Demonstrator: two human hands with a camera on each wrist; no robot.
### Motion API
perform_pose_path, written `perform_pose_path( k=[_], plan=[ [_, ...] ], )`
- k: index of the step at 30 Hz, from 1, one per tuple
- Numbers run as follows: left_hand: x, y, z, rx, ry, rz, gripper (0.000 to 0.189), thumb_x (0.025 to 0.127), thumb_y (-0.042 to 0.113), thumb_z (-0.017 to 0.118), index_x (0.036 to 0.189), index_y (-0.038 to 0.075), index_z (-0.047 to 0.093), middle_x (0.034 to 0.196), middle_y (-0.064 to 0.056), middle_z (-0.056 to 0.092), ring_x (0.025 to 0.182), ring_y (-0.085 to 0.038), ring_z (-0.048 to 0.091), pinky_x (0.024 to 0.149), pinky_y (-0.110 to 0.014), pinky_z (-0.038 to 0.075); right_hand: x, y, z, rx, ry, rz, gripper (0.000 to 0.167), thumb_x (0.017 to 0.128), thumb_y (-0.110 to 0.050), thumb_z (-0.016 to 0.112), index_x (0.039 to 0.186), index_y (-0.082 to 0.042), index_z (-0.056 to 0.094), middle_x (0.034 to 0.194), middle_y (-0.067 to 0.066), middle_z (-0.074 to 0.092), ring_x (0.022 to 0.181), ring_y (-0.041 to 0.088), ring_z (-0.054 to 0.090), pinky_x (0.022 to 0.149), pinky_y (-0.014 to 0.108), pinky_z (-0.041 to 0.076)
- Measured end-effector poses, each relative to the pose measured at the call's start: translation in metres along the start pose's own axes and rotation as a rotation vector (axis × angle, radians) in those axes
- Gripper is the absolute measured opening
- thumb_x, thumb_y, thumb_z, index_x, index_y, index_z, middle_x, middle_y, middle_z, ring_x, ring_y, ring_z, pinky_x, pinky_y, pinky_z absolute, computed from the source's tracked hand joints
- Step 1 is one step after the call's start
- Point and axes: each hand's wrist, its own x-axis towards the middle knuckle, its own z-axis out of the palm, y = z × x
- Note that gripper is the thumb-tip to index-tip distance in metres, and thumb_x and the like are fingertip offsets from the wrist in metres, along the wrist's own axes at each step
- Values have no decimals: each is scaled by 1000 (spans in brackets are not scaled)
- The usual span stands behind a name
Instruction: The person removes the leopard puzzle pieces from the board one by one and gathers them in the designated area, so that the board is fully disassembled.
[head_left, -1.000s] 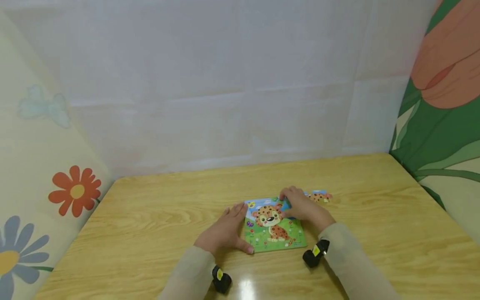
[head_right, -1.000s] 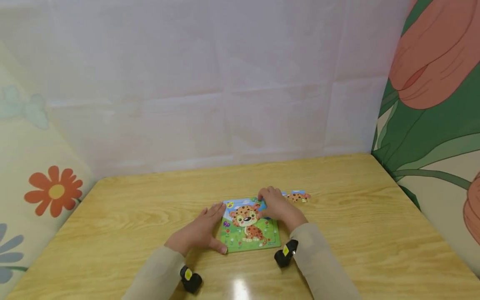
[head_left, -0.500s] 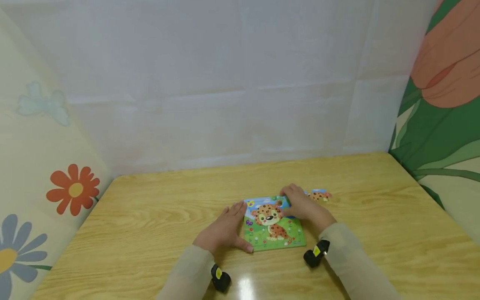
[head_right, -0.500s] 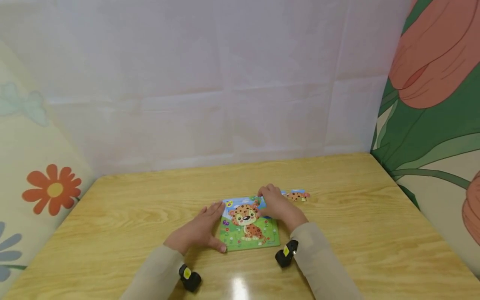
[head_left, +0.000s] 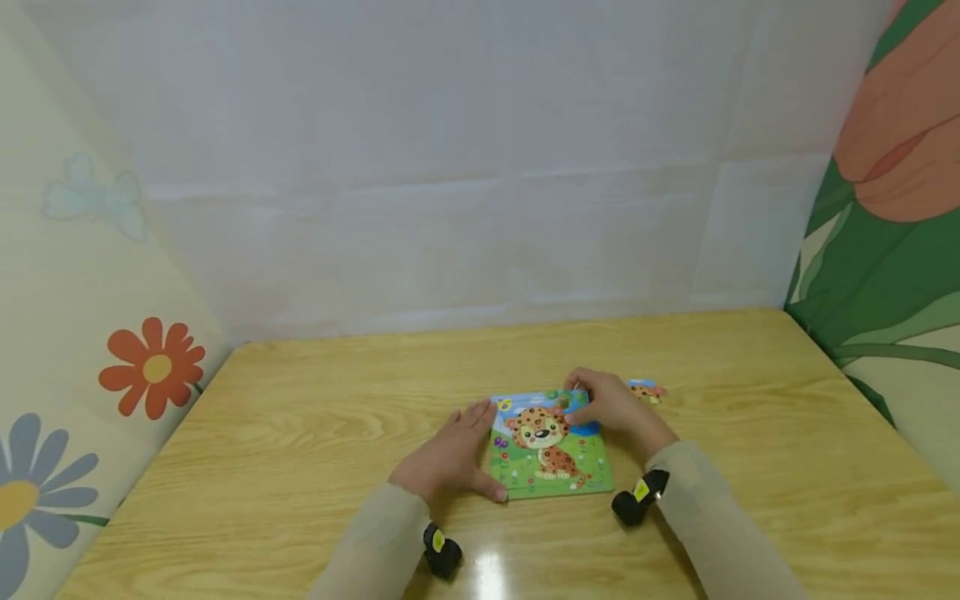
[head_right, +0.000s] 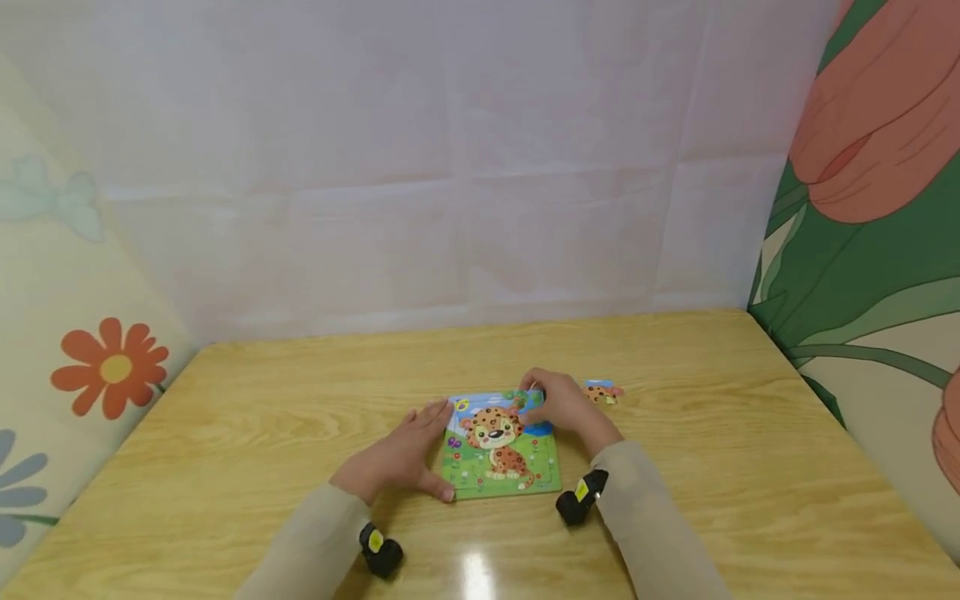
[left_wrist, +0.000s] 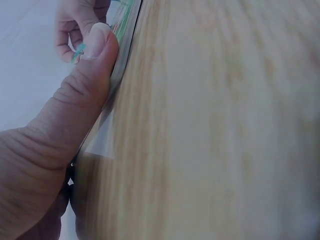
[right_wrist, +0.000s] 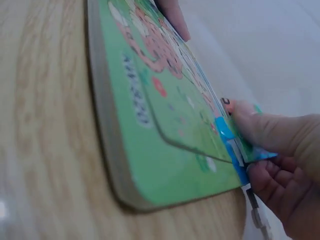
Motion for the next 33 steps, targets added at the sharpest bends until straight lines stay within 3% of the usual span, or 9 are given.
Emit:
perform_pose_path(
  k=[4, 10, 14, 19, 25, 33],
  plan=[
    [1, 0, 0, -1, 3, 1, 125, 55, 53, 80, 146, -2, 15, 154, -16, 10, 142, -30, 9, 116, -46, 5, 2, 6, 1, 68, 33, 25, 15, 85, -14, 66, 99, -11, 63, 82, 4, 54, 73, 18, 45, 63, 29, 40],
    [1, -1, 1, 7, 15, 13, 124, 55, 52, 81, 146, -3, 17, 154, -17, 11, 142, -32, 10, 116, -46, 6, 4, 11, -1, 166, 83, 73, 21, 89, -14, 61, 108, -4, 65, 83, 5, 56, 73, 16, 48, 63, 26, 45],
    [0, -1, 1, 2, 13, 12, 125, 55, 53, 80, 146, -2, 16, 154, -16, 10, 142, -31, 9, 116, -46, 6, 3, 7, -7, 237, 106, 83, 23, 89, -12, 60, 109, 0, 64, 75, 3, 52, 64, 15, 46, 56, 25, 44],
    [1, -1, 0, 6, 15, 20, 124, 55, 52, 81, 146, -2, 16, 154, -17, 10, 142, -32, 10, 116, -46, 6, 0, 3, -20, 236, 122, 105, 24, 90, -14, 59, 110, -1, 63, 80, 6, 55, 62, 15, 47, 53, 26, 45],
    [2, -2, 0, 8, 13, 25, 124, 56, 52, 81, 146, -4, 16, 153, -19, 11, 141, -32, 10, 116, -47, 6, -4, 3, -38, 225, 136, 150, 26, 91, -19, 57, 109, 0, 61, 97, 10, 62, 76, 16, 53, 66, 28, 50],
    [2, -1, 2, 2, 5, 12, 124, 56, 53, 80, 147, -1, 15, 154, -16, 9, 142, -31, 9, 116, -45, 6, -13, 9, -59, 277, 209, 196, 28, 89, -18, 59, 108, 3, 59, 87, 2, 60, 71, 10, 51, 62, 24, 47]
  ],
)
